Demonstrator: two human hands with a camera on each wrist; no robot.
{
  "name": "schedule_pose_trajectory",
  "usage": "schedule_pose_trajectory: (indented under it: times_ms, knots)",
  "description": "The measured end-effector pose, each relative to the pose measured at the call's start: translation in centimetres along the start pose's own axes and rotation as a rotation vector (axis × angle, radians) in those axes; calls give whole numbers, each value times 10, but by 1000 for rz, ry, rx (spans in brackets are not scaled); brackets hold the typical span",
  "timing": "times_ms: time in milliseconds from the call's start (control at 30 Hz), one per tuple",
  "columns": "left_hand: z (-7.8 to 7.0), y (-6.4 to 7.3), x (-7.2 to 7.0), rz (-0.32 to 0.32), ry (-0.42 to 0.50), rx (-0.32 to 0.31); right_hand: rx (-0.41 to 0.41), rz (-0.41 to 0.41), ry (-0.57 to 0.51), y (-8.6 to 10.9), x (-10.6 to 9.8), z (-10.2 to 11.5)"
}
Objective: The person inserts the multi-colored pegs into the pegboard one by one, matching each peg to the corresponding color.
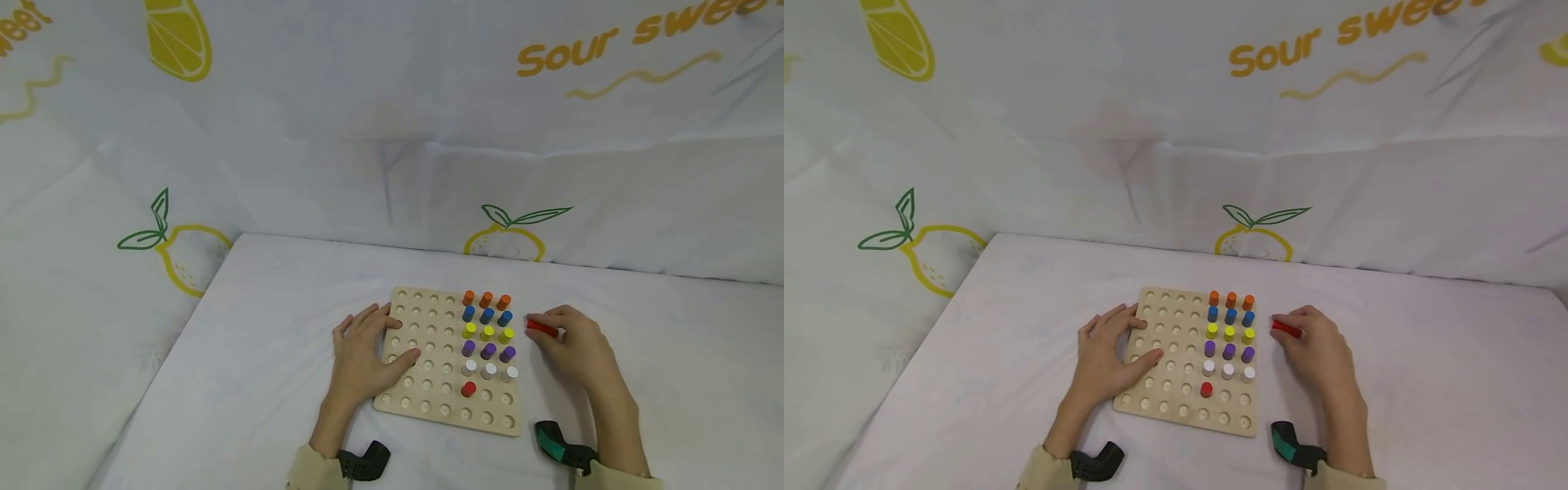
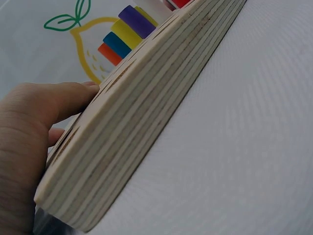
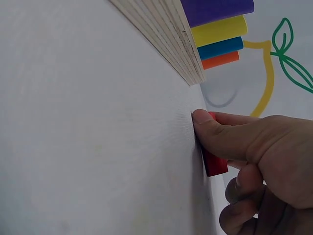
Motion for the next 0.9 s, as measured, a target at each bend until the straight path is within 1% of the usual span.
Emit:
schedule_pose_trajectory:
  times_ms: [133,367,600,667,900]
  knots:
    - [1,0,0,2,3,-4,7,-7,-5,0,0,1]
    - [1,0,0,-16,2,10,-10,-56,-8,2,-2,2]
    - [2,0,1,5,11,-4,56,-71,-25,3,-4,4]
    - [2,0,1,2,5,-2,52,-86,-33,4,-5,7]
    - [1,0,0,-16,-4,11,0,-149,-55,5,-9,15]
Point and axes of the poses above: each hand's wrist, its own y-axis away from the middle knuckle, its own x-axis out of the palm, z = x × y, the point moved 6 cm from there along -y, towards the middle knuckle, and after that the axes turned 15 degrees about -y, right-handed, at the moved point
